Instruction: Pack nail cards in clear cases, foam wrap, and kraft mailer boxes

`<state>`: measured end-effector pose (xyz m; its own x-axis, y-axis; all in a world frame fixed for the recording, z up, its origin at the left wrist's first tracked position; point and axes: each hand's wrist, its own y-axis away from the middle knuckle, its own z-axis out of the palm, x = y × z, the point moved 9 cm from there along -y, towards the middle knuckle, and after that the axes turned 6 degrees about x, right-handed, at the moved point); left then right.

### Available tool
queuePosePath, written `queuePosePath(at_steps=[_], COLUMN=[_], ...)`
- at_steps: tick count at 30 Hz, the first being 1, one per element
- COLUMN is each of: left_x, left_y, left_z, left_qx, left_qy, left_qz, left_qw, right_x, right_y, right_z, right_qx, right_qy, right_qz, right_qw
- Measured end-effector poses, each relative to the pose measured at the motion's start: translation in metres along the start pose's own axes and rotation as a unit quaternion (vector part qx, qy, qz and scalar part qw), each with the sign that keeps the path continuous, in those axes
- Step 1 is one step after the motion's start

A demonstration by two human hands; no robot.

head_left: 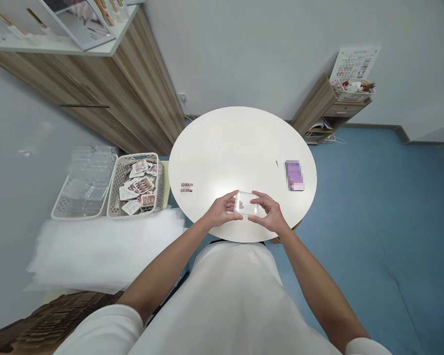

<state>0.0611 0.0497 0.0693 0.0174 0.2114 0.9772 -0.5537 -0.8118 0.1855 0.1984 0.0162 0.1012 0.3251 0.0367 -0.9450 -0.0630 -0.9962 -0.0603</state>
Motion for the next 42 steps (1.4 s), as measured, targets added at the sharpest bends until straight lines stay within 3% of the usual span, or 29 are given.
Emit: queuePosePath(at_steps=[7, 11, 18, 25, 32, 36, 42], left_x=[-0.004, -0.008, -0.035, -0.045, -0.070, -0.083, -0.097], left_y=[0.003, 0.005, 0.014, 0.020, 0.023, 0.021, 0.015], left_z=[-0.002, -0.001, -0.011, -0.008, 0.004, 0.006, 0.003], left_qx=[0.024, 0.027, 0.098, 0.107, 0.107, 0.129, 0.180], left_qy=[0.028, 0.059, 0.034, 0.037, 0.057, 0.060, 0.053], left_qz=[-0.012, -0.015, -0.066, -0.056, -0.066, -0.079, -0.096], left_qw=[0.999, 0.998, 0.992, 0.992, 0.990, 0.987, 0.977], right_x=[-0.012, -0.005, 0.008, 0.035, 0.076, 0.087, 0.096], right_y=[-0.012, -0.013, -0.008, -0.013, 0.001, 0.011, 0.035], right_z=[0.000, 0.002, 0.008, 0.012, 0.018, 0.017, 0.007], right_qx=[-0.006, -0.014, -0.012, 0.025, 0.076, 0.080, 0.093], right_qy=[-0.025, -0.057, -0.030, -0.043, -0.149, -0.119, -0.016], right_qz=[-0.015, 0.006, 0.032, 0.135, 0.271, 0.282, 0.243], right_qw=[1.000, 0.998, 0.999, 0.990, 0.948, 0.949, 0.965])
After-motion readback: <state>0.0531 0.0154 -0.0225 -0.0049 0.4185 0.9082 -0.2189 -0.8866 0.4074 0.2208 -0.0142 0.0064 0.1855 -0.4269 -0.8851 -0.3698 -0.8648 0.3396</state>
